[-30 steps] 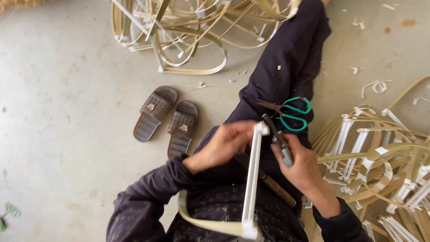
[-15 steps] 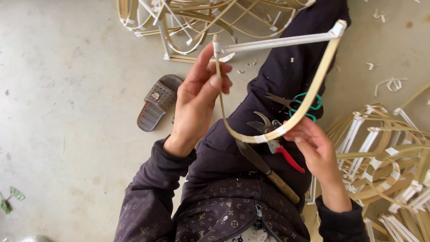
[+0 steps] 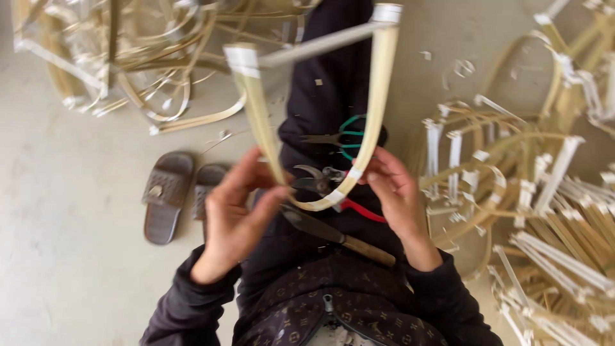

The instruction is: Assembling and trimming bamboo frame components using shears, scissors, and a utility knife while sitting on the floor.

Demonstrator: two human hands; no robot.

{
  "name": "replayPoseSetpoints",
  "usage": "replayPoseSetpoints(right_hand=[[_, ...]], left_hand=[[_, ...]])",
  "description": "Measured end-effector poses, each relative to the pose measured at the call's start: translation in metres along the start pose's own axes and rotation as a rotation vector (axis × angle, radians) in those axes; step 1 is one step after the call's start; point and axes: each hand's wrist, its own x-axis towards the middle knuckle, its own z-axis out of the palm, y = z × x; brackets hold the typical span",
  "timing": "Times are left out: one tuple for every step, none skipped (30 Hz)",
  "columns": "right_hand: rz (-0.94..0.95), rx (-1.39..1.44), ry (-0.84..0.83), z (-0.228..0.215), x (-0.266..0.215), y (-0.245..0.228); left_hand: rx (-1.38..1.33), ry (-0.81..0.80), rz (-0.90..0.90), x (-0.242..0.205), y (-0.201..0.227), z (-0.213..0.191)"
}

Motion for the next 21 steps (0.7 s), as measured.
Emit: replayPoseSetpoints(right_hand=[[-0.004, -0.007, 0.04, -0.005, -0.007, 0.001], [-0.046, -0.071, 0.041, -0.009, -0.011, 0.002], [-0.087, -0.136, 0.042, -0.013, -0.016, 0.003], [-0.089, -0.141, 0.069, -0.015, -0.021, -0.006], [-0.107, -0.21, 0.087, -0.017, -0.027, -0.014], [-0.128, -0.281, 0.099, -0.019, -0.031, -0.023], [-0.131, -0.287, 0.121, -0.027, -0.035, -0.024], [-0.152, -0.329, 0.165, -0.034, -0.038, -0.026], [-0.173, -0.37, 0.209, -0.041, -0.04, -0.027], [-0.176, -0.374, 0.223, -0.054, -0.042, -0.021], [-0.202, -0.39, 0.292, -0.068, -0.045, -0.014], [-0.223, -0.404, 0.356, -0.08, -0.049, -0.008], [-0.221, -0.406, 0.366, -0.087, -0.052, -0.01], [-0.174, -0.417, 0.449, -0.094, -0.053, -0.011], [-0.126, -0.428, 0.532, -0.101, -0.055, -0.013], [-0.135, -0.426, 0.54, -0.105, -0.052, -0.013], [0.048, -0.539, 0.605, -0.11, -0.05, -0.014], [0.241, -0.647, 0.668, -0.114, -0.05, -0.014], [0.239, -0.643, 0.68, -0.117, -0.048, -0.009], [0.389, -0.63, 0.639, -0.119, -0.049, -0.004], [0.538, -0.613, 0.596, -0.121, -0.049, 0.002]], left_hand=[[-0.012, -0.038, 0.009, 0.007, 0.0, -0.001], [-0.257, -0.008, -0.06, 0.015, 0.001, -0.003], [-0.499, 0.021, -0.137, 0.023, 0.001, -0.004], [-0.505, -0.006, -0.136, 0.031, 0.005, -0.006], [-0.475, 0.017, -0.14, 0.039, 0.01, -0.007], [-0.445, 0.046, -0.14, 0.046, 0.014, -0.008], [-0.451, 0.024, -0.135, 0.054, 0.015, -0.012], [-0.377, 0.112, -0.051, 0.062, 0.016, -0.017], [-0.306, 0.2, 0.036, 0.07, 0.017, -0.022], [-0.31, 0.187, 0.041, 0.081, 0.026, -0.027], [-0.356, 0.267, 0.097, 0.093, 0.034, -0.032], [-0.401, 0.351, 0.148, 0.103, 0.043, -0.038], [-0.404, 0.341, 0.147, 0.106, 0.024, -0.052], [-0.447, 0.361, 0.158, 0.108, 0.005, -0.066], [-0.491, 0.381, 0.17, 0.111, -0.014, -0.081], [-0.492, 0.373, 0.179, 0.117, -0.031, -0.093], [-0.558, 0.402, 0.203, 0.123, -0.047, -0.104], [-0.626, 0.427, 0.223, 0.13, -0.064, -0.115], [-0.628, 0.415, 0.227, 0.128, -0.04, -0.092], [-0.56, 0.394, 0.17, 0.123, -0.016, -0.07], [-0.491, 0.373, 0.115, 0.118, 0.007, -0.049]])
